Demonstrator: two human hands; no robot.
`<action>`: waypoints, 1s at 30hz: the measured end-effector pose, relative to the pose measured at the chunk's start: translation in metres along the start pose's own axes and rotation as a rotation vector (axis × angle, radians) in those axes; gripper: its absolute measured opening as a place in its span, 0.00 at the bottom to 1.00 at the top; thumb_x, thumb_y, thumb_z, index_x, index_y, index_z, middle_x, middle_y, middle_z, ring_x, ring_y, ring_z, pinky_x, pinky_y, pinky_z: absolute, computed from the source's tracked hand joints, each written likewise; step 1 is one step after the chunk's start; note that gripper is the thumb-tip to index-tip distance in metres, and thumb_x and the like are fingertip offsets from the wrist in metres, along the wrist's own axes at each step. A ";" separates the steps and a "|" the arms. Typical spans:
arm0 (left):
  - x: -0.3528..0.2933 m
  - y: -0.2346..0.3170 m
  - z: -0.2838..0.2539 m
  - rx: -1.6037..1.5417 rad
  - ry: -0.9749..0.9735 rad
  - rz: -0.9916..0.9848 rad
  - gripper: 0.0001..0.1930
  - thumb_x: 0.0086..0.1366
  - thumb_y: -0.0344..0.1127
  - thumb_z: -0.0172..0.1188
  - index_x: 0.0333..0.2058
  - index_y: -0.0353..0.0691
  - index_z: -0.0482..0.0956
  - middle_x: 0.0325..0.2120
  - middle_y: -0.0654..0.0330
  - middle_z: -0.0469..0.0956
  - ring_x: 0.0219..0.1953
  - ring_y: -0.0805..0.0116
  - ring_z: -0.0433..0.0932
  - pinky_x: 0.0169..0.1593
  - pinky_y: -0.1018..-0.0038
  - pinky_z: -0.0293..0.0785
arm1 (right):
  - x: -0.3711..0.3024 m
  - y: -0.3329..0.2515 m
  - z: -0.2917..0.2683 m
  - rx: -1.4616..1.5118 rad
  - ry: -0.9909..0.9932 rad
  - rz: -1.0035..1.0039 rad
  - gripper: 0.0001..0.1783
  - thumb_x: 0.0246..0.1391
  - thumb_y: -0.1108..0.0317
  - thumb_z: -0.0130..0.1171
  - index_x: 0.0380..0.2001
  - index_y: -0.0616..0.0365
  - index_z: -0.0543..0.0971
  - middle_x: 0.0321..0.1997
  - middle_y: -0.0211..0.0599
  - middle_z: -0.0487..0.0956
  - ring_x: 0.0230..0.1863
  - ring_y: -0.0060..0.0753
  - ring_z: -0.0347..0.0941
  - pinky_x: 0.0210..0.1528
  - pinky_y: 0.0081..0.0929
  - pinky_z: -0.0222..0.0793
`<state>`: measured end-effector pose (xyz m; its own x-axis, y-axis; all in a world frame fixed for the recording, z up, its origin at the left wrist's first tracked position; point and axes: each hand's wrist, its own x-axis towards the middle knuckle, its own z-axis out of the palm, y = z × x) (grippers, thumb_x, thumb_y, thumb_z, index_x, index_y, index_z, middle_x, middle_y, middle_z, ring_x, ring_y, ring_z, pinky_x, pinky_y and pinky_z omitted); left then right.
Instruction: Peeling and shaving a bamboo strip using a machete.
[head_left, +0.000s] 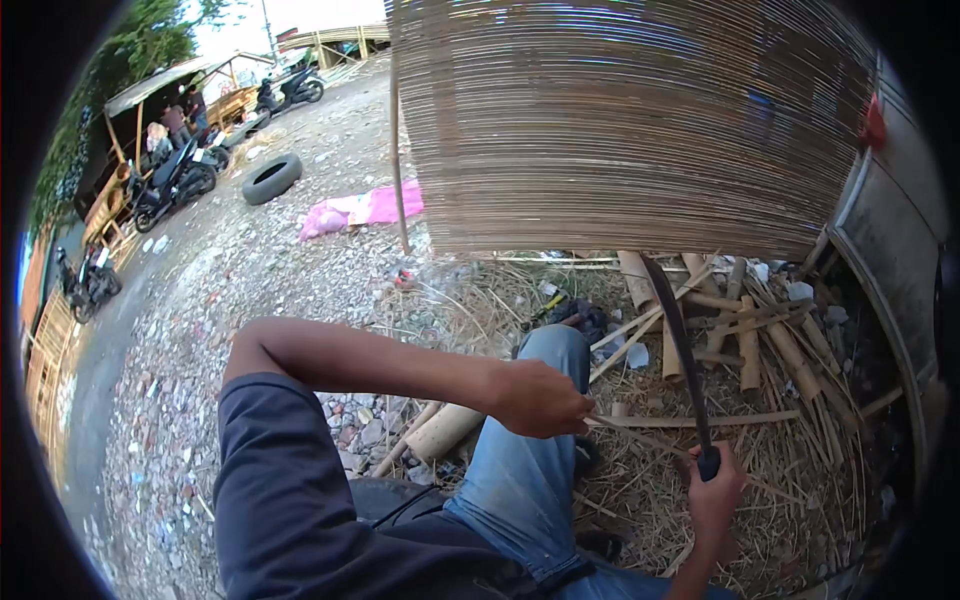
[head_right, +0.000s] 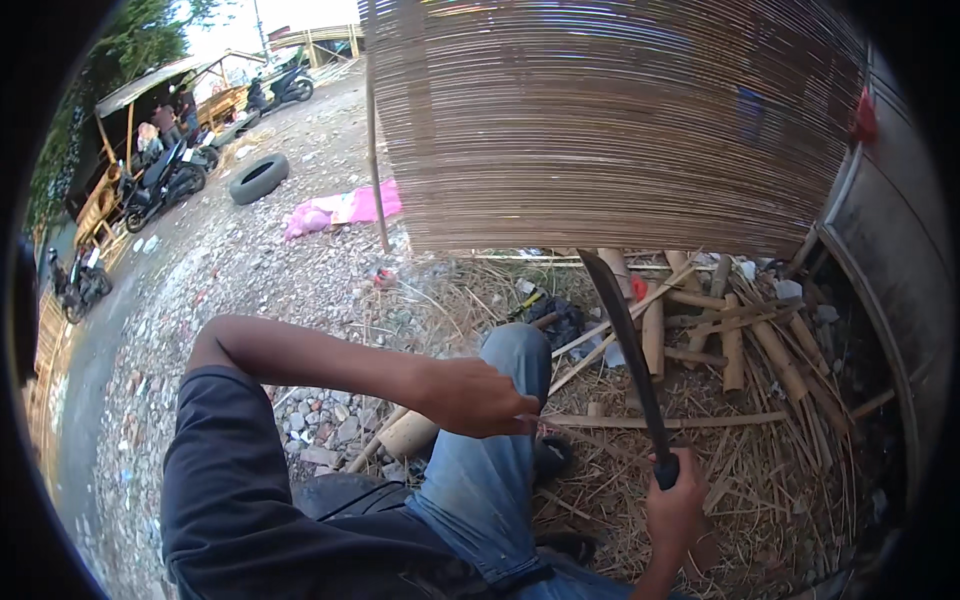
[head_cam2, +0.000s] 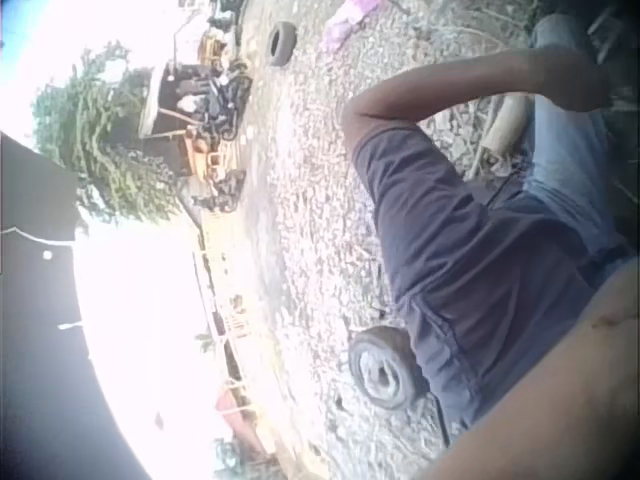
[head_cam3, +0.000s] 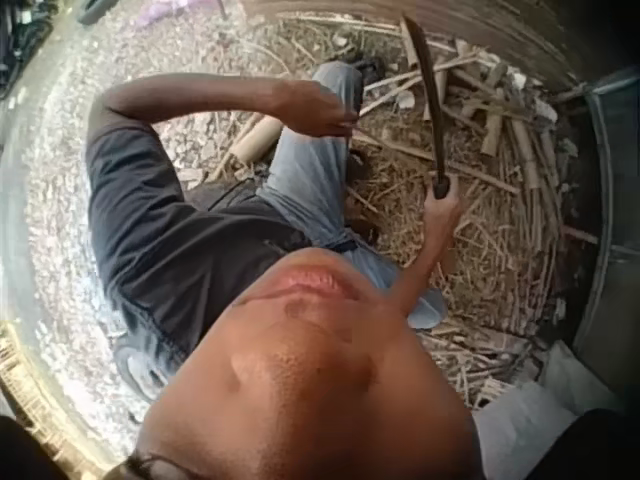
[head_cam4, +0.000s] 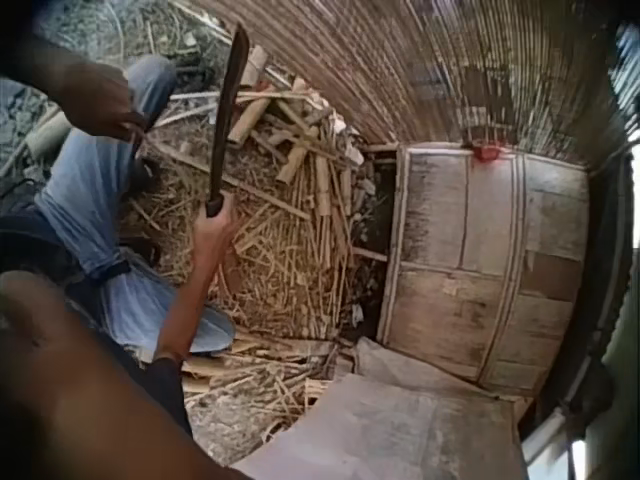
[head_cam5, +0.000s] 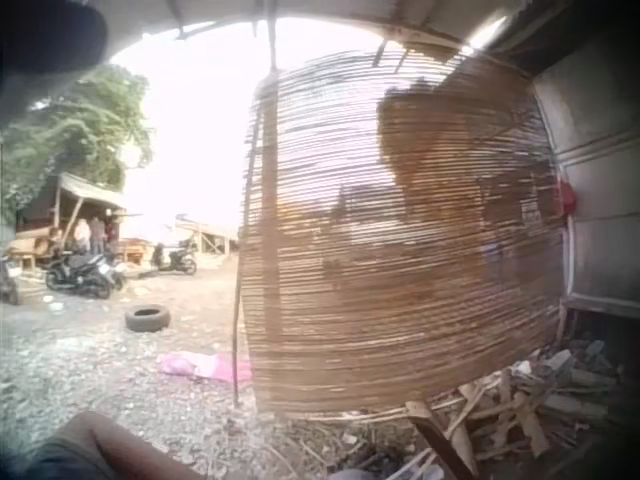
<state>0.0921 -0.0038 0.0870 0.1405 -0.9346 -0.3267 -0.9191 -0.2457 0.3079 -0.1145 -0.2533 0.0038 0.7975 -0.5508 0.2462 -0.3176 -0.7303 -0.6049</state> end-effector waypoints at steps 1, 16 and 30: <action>0.001 -0.006 0.022 -0.067 0.003 0.014 0.19 0.77 0.46 0.43 0.43 0.34 0.73 0.27 0.42 0.79 0.35 0.37 0.79 0.41 0.46 0.74 | 0.000 0.005 0.003 -0.018 -0.057 0.044 0.14 0.45 0.82 0.65 0.36 0.60 0.75 0.33 0.41 0.76 0.38 0.49 0.75 0.42 0.45 0.67; 0.088 -0.013 0.116 -0.807 0.119 0.272 0.23 0.75 0.45 0.44 0.34 0.29 0.78 0.25 0.46 0.79 0.32 0.50 0.80 0.42 0.55 0.73 | 0.025 0.031 -0.030 -0.358 0.013 -0.491 0.11 0.45 0.70 0.65 0.31 0.62 0.74 0.34 0.47 0.75 0.35 0.54 0.74 0.39 0.42 0.67; 0.300 0.022 0.194 -0.676 0.394 0.304 0.13 0.59 0.32 0.54 0.35 0.27 0.79 0.31 0.36 0.80 0.40 0.38 0.81 0.42 0.51 0.76 | -0.009 0.169 0.061 -0.115 0.199 0.142 0.20 0.68 0.58 0.53 0.48 0.65 0.80 0.44 0.49 0.82 0.40 0.46 0.78 0.47 0.43 0.75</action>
<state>0.0423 -0.2398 -0.1770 0.1566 -0.9755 0.1546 -0.5366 0.0474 0.8425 -0.1441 -0.3469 -0.1462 0.6277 -0.7115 0.3159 -0.4845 -0.6747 -0.5569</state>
